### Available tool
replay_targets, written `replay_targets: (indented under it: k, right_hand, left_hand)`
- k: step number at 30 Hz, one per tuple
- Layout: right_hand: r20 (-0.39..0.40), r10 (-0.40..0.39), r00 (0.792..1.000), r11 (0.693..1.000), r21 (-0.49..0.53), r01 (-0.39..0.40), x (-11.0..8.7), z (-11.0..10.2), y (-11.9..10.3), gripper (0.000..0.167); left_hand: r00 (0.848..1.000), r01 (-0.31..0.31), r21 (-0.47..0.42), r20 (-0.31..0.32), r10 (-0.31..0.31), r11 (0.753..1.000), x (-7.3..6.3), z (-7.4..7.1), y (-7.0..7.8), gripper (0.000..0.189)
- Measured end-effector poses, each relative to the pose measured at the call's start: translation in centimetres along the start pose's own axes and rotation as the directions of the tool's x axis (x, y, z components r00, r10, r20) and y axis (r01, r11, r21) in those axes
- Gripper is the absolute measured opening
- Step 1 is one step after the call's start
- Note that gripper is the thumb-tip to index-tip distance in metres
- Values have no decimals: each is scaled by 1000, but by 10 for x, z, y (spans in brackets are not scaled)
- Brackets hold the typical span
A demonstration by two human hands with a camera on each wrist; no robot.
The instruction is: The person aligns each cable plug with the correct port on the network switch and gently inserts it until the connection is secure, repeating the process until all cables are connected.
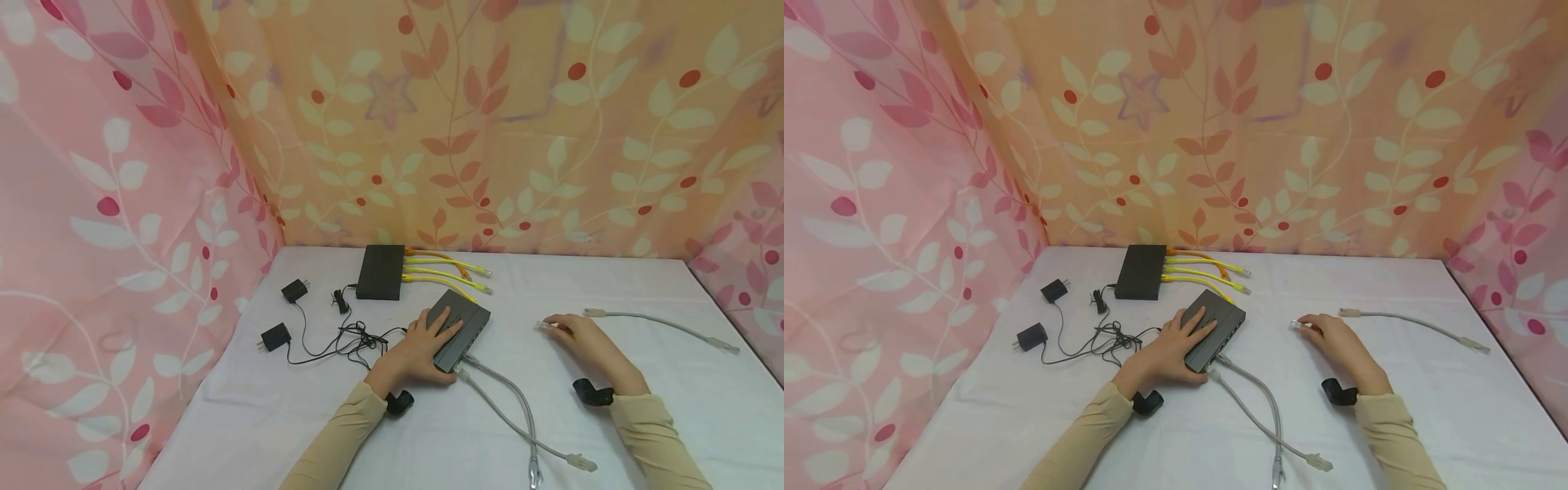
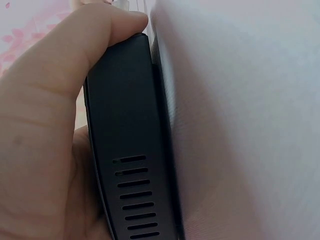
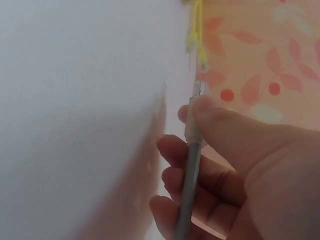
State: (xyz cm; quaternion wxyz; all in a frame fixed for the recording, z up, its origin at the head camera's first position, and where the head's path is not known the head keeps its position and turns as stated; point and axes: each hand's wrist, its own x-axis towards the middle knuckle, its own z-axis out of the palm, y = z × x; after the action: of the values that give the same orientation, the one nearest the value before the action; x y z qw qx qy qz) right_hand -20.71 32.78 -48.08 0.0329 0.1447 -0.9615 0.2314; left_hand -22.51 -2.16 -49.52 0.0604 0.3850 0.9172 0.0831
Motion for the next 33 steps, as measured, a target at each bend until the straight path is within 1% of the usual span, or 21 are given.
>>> replay_targets:
  k: [4,12,23,30,33]
  right_hand:
    - [13,7,1000,1000,26,-7,1,6,-4,25]
    - [29,-13,999,993,115,10,3,15,-16,23]
    - [70,-50,996,987,154,39,5,28,-32,20]
    - [46,-101,994,984,154,93,4,29,-41,25]
    - [50,-111,993,983,150,102,5,31,-43,28]
  left_hand:
    - [1000,-4,12,-12,5,1000,0,0,0,103]
    - [1000,-7,24,-22,7,1000,0,0,0,103]
    - [1000,-1,11,-16,1,1000,-1,-1,2,103]
    - [1000,0,11,-15,0,1000,-1,-1,1,102]
    - [1000,1,8,-14,-1,1000,-1,-1,1,102]
